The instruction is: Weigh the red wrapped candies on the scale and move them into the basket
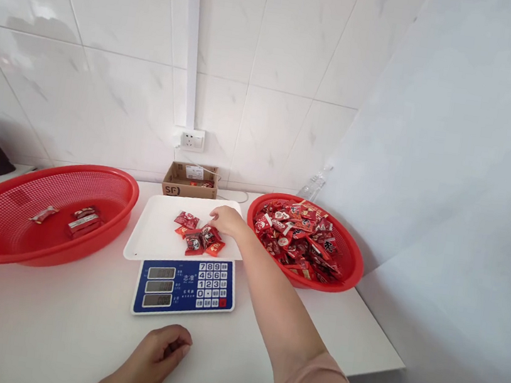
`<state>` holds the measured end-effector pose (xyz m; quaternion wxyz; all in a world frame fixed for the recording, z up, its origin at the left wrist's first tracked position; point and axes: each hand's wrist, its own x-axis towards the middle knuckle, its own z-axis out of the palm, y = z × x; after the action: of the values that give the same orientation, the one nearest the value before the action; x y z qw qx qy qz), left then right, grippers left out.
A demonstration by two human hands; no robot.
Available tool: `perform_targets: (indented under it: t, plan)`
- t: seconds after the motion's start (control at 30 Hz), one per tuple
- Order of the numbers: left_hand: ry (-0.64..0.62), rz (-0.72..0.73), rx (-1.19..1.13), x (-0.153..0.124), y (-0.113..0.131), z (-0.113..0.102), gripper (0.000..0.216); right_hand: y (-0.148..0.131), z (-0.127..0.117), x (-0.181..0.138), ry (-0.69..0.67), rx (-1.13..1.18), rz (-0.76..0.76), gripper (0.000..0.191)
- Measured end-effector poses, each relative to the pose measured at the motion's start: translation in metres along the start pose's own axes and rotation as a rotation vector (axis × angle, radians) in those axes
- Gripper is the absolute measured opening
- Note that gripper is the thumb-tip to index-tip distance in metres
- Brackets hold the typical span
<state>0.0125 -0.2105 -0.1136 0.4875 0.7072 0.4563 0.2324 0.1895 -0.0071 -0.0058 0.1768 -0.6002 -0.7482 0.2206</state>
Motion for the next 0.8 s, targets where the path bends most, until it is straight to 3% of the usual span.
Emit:
perform_targets:
  t: [0.17,0.33,0.63,0.8]
  plan:
    - [-0.002,0.006,0.000,0.000,0.000,0.000,0.023,0.004,-0.002,-0.007,0.022,0.022,0.008,0.020]
    - [0.004,0.010,0.005,0.000,0.002,-0.001,0.023,0.005,-0.002,-0.010,0.150,0.112,0.003,0.027]
    - [0.013,0.015,0.004,0.000,0.001,0.001,0.023,0.011,-0.017,-0.036,0.383,0.336,-0.013,0.015]
    - [0.009,0.023,0.013,0.000,0.001,0.000,0.022,0.005,-0.034,-0.078,0.226,0.174,-0.107,0.013]
